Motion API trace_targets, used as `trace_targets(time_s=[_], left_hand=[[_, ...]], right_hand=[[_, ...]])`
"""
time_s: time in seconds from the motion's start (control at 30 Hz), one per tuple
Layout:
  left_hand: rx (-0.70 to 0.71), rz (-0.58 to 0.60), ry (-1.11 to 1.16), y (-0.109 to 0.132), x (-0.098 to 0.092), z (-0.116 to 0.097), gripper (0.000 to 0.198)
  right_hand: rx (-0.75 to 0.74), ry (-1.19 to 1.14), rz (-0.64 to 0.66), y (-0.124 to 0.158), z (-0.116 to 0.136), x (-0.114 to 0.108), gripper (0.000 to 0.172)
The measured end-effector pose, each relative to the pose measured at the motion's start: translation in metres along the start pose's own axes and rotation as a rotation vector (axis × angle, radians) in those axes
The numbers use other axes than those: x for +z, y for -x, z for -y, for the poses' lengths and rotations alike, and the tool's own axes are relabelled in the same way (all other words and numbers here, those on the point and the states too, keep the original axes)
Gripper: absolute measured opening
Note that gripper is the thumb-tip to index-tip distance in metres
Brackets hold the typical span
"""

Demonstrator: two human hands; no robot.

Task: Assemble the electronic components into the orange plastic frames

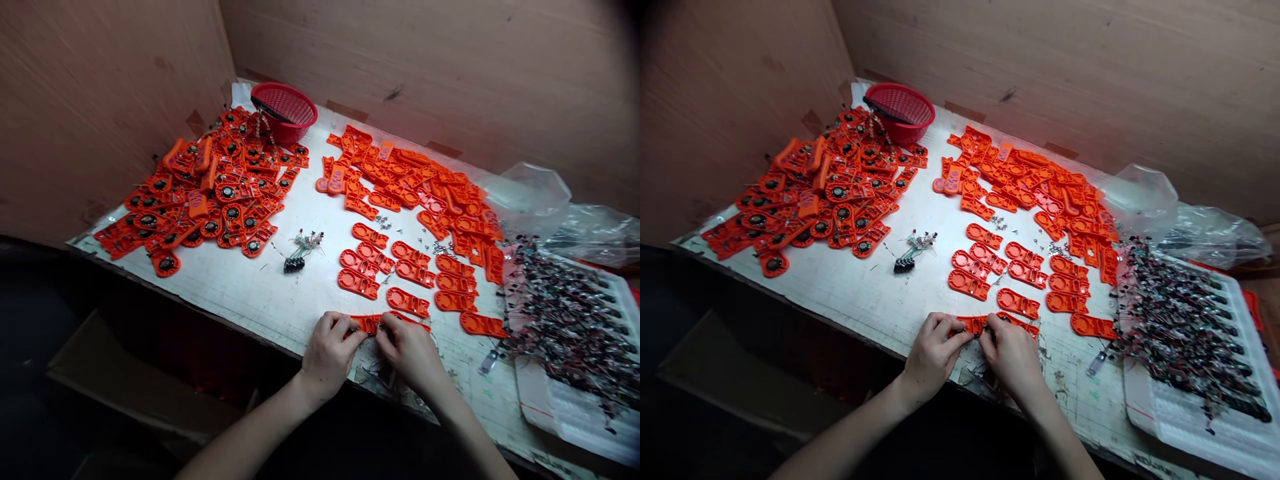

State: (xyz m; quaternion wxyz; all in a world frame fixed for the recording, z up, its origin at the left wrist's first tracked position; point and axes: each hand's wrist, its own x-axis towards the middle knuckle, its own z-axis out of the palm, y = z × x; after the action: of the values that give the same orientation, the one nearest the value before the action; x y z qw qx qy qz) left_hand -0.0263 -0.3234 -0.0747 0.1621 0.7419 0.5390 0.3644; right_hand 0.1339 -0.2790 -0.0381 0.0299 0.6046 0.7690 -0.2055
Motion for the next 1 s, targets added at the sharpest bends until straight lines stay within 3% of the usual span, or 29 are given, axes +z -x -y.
trace_targets(time_s=[0.27, 0.67, 1.0], left_hand=[[-0.002, -0.008, 0.034, -0.001, -0.001, -0.001, 0.02], [0.011, 0.011, 0.026, -0.001, -0.001, 0.0, 0.023], [0.032, 0.03, 0.024, -0.002, -0.001, 0.002, 0.02]], right_hand=[[0.099, 0.178, 0.109, -0.004, 0.017, -0.013, 0.013], [0.065, -0.038, 0.129, -0.015, 0.008, -0.018, 0.016], [0.112, 0.097, 0.179, -0.024, 0.016, -0.02, 0.016]])
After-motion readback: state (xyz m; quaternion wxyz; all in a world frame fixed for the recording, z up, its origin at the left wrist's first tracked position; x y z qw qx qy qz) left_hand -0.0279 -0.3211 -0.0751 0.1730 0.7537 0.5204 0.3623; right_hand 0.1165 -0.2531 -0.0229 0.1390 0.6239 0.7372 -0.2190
